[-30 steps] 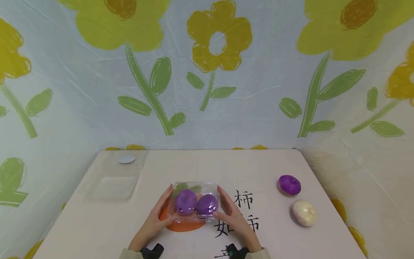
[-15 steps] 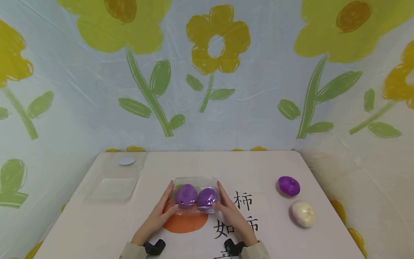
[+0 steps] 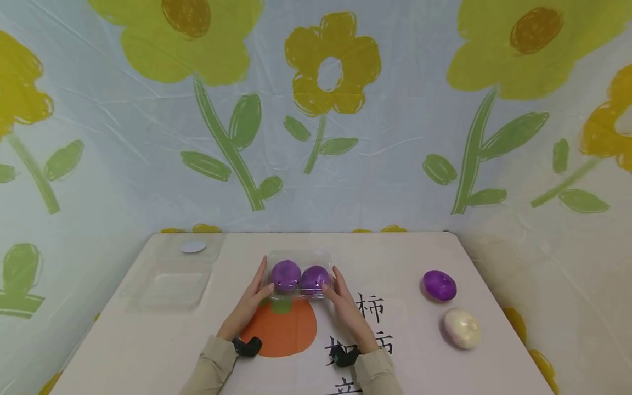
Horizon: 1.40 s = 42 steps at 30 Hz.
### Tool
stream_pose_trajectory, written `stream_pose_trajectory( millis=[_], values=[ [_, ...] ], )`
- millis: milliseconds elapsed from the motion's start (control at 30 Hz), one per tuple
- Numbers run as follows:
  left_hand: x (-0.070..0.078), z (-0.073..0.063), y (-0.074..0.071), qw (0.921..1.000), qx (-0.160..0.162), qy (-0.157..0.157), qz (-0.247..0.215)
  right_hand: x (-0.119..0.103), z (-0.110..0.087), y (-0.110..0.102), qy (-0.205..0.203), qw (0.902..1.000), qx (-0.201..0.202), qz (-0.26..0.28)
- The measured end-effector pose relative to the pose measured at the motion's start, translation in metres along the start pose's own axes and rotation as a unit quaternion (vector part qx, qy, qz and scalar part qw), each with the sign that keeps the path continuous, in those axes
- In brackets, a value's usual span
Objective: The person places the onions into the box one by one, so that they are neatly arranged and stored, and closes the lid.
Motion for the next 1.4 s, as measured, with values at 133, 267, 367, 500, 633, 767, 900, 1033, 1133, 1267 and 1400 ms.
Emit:
stream_pose_trajectory(
  millis=[133,267,367,500,633,767,900,1033,1133,1267,1400],
  values=[
    [0.02,0.008,-0.003,1.0,-0.001,0.0,-0.009,0.001,0.015,-0.001,0.003,0.9997,0.02,-0.011],
    [0.025,0.017,-0.008,0.9995,0.03,0.0,0.003,0.004,0.031,-0.003,0.006,0.999,0.04,-0.018],
    [0.013,0.028,-0.013,0.9976,0.069,0.002,0.008,0.004,0.041,-0.002,0.006,0.9987,0.048,-0.014],
    [-0.006,0.042,-0.018,0.9917,0.126,0.018,0.022,0.007,0.052,0.0,0.013,0.9985,0.053,0.01],
    [-0.011,0.049,-0.021,0.985,0.161,0.043,0.045,0.01,0.06,0.001,0.011,0.9977,0.063,0.024],
    [-0.01,0.05,-0.021,0.983,0.166,0.061,0.052,0.005,0.064,-0.002,-0.011,0.9959,0.088,0.014],
    [-0.008,0.05,-0.021,0.9819,0.17,0.071,0.044,0.005,0.067,-0.005,-0.026,0.9926,0.119,0.004],
    [0.0,0.045,-0.021,0.9814,0.173,0.084,0.009,0.013,0.067,-0.009,-0.032,0.9885,0.148,0.01],
    [0.012,0.037,-0.021,0.9811,0.173,0.086,0.003,0.014,0.065,-0.008,-0.034,0.9868,0.158,0.004],
    [0.02,0.032,-0.022,0.9796,0.18,0.084,0.027,0.016,0.066,-0.007,-0.031,0.9868,0.158,-0.018],
    [0.013,0.04,-0.025,0.9799,0.183,0.079,0.013,0.013,0.072,-0.007,-0.03,0.9872,0.156,-0.017]
  ],
)
Point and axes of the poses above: each hand's wrist, its own z-axis towards the middle knuckle, its own y-axis out of the palm, x = y × z, the point moved 7 cm from there along z, towards the middle knuckle, and after that the axes turned 6 degrees about -y, right-handed, at the moved point
